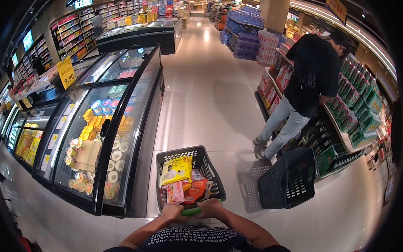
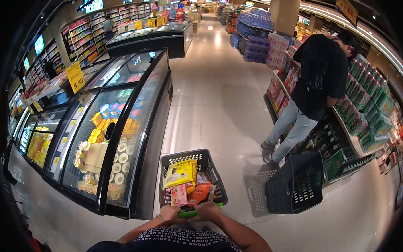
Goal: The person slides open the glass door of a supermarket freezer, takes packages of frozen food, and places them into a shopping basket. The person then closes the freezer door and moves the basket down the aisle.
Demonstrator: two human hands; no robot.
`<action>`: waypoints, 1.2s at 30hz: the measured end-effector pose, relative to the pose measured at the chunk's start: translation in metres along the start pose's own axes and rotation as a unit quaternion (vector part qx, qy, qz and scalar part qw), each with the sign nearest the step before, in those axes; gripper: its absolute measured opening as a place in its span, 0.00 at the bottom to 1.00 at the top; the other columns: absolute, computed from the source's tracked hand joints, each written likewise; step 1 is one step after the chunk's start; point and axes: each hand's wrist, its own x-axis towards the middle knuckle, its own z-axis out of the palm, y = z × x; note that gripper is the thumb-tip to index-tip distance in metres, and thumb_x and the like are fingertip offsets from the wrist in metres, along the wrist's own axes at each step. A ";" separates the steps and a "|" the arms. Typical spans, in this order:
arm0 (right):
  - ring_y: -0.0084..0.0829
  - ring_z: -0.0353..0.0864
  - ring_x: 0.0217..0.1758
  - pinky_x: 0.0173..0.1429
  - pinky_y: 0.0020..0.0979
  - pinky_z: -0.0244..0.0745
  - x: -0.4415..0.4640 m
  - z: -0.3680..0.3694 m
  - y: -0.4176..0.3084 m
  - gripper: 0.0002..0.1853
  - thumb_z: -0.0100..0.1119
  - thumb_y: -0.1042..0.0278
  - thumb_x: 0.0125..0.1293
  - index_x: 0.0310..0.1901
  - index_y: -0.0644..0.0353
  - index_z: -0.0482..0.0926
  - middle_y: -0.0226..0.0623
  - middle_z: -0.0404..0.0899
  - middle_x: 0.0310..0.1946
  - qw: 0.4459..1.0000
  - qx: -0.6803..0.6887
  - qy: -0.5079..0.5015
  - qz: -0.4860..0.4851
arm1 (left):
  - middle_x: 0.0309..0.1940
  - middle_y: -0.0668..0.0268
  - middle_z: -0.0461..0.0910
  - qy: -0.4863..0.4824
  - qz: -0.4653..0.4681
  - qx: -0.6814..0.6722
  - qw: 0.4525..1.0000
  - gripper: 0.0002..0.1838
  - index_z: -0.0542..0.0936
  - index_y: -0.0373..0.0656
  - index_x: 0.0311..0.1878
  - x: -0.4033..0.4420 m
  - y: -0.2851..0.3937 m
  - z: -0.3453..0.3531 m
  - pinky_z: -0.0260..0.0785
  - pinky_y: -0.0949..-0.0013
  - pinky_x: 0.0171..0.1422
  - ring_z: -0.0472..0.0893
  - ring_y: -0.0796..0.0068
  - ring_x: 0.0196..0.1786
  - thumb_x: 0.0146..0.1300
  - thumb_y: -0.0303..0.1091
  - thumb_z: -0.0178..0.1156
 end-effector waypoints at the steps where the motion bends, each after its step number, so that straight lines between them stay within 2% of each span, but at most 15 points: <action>1: 0.37 0.81 0.34 0.37 0.36 0.76 0.008 -0.003 0.006 0.29 0.53 0.35 0.46 0.33 0.58 0.78 0.39 0.80 0.29 1.000 0.002 0.014 -0.002 | 0.21 0.59 0.79 0.016 0.004 -0.001 1.000 0.27 0.81 0.46 0.24 0.008 -0.004 -0.004 0.72 0.62 0.35 0.80 0.60 0.28 0.44 0.64 0.57; 4: 0.38 0.81 0.32 0.36 0.37 0.76 0.038 -0.019 0.016 0.28 0.53 0.36 0.46 0.32 0.57 0.78 0.39 0.80 0.28 1.000 0.007 0.013 0.009 | 0.19 0.59 0.78 0.023 0.016 -0.016 0.999 0.28 0.80 0.45 0.22 0.033 -0.027 -0.019 0.72 0.61 0.32 0.80 0.60 0.25 0.45 0.65 0.55; 7: 0.39 0.81 0.28 0.33 0.38 0.75 0.058 -0.038 0.032 0.32 0.53 0.30 0.45 0.29 0.57 0.78 0.40 0.79 0.24 0.999 0.008 0.035 0.013 | 0.17 0.59 0.77 0.008 0.038 -0.016 0.999 0.30 0.79 0.43 0.20 0.058 -0.035 -0.043 0.71 0.60 0.29 0.79 0.61 0.23 0.48 0.66 0.52; 10: 0.40 0.80 0.28 0.32 0.38 0.74 0.082 -0.053 0.048 0.30 0.53 0.31 0.45 0.29 0.56 0.78 0.40 0.79 0.23 0.998 -0.025 0.058 -0.013 | 0.16 0.60 0.77 0.035 0.079 -0.004 0.996 0.32 0.79 0.43 0.19 0.087 -0.056 -0.048 0.70 0.61 0.27 0.79 0.63 0.22 0.50 0.67 0.50; 11: 0.40 0.80 0.27 0.30 0.39 0.74 0.109 -0.055 0.035 0.29 0.52 0.32 0.45 0.28 0.56 0.78 0.40 0.79 0.23 0.999 -0.020 0.033 0.014 | 0.15 0.61 0.77 0.031 0.084 -0.021 0.996 0.33 0.78 0.44 0.19 0.091 -0.087 -0.048 0.69 0.61 0.25 0.79 0.63 0.21 0.51 0.68 0.48; 14: 0.40 0.80 0.27 0.29 0.39 0.74 0.132 -0.062 0.057 0.29 0.51 0.33 0.46 0.28 0.55 0.78 0.40 0.79 0.23 0.997 -0.041 0.056 0.018 | 0.15 0.61 0.76 0.012 0.089 -0.004 0.996 0.30 0.80 0.47 0.22 0.122 -0.098 -0.061 0.70 0.61 0.27 0.78 0.62 0.21 0.49 0.67 0.51; 17: 0.41 0.80 0.27 0.29 0.40 0.74 0.155 -0.083 0.068 0.28 0.50 0.34 0.46 0.29 0.55 0.78 0.41 0.79 0.23 0.998 -0.042 0.049 0.023 | 0.17 0.61 0.77 0.036 0.098 -0.018 0.994 0.31 0.81 0.47 0.23 0.149 -0.116 -0.067 0.70 0.60 0.26 0.78 0.61 0.20 0.50 0.69 0.49; 20: 0.40 0.80 0.28 0.30 0.40 0.74 0.191 -0.096 0.069 0.28 0.50 0.34 0.45 0.29 0.55 0.78 0.41 0.79 0.23 0.997 -0.045 0.046 0.033 | 0.18 0.61 0.77 0.027 0.088 0.019 0.996 0.32 0.81 0.48 0.24 0.171 -0.148 -0.081 0.70 0.61 0.27 0.79 0.61 0.22 0.49 0.70 0.48; 23: 0.41 0.80 0.29 0.30 0.40 0.74 0.220 -0.119 0.079 0.29 0.50 0.34 0.45 0.30 0.56 0.78 0.42 0.79 0.25 0.998 -0.043 0.023 0.037 | 0.23 0.59 0.79 0.031 0.081 0.014 0.996 0.36 0.80 0.44 0.24 0.196 -0.167 -0.097 0.70 0.60 0.32 0.80 0.62 0.28 0.50 0.72 0.44; 26: 0.41 0.80 0.29 0.32 0.40 0.75 0.253 -0.138 0.092 0.29 0.50 0.33 0.44 0.30 0.56 0.79 0.42 0.79 0.24 0.998 -0.032 0.024 0.038 | 0.22 0.59 0.79 0.043 0.071 -0.011 0.996 0.36 0.80 0.44 0.25 0.226 -0.191 -0.107 0.70 0.60 0.34 0.80 0.62 0.28 0.48 0.72 0.45; 30: 0.40 0.81 0.29 0.33 0.40 0.75 0.293 -0.164 0.112 0.31 0.48 0.31 0.46 0.32 0.55 0.79 0.39 0.80 0.24 0.998 -0.035 0.030 0.042 | 0.18 0.60 0.78 0.083 0.069 -0.020 0.994 0.33 0.80 0.44 0.24 0.261 -0.209 -0.141 0.70 0.63 0.30 0.79 0.62 0.24 0.46 0.69 0.51; 33: 0.40 0.80 0.25 0.29 0.39 0.74 0.320 -0.180 0.131 0.28 0.50 0.32 0.46 0.27 0.53 0.78 0.40 0.78 0.20 0.993 0.018 0.113 -0.002 | 0.17 0.61 0.77 0.108 0.069 -0.009 0.992 0.30 0.80 0.45 0.22 0.293 -0.231 -0.160 0.70 0.64 0.28 0.79 0.63 0.23 0.45 0.68 0.54; 36: 0.39 0.80 0.23 0.27 0.37 0.74 0.358 -0.195 0.154 0.26 0.52 0.34 0.46 0.25 0.53 0.78 0.40 0.78 0.18 0.996 -0.028 0.090 -0.001 | 0.13 0.62 0.73 0.160 0.061 -0.021 0.985 0.27 0.76 0.45 0.14 0.325 -0.243 -0.176 0.67 0.62 0.24 0.76 0.60 0.20 0.41 0.64 0.61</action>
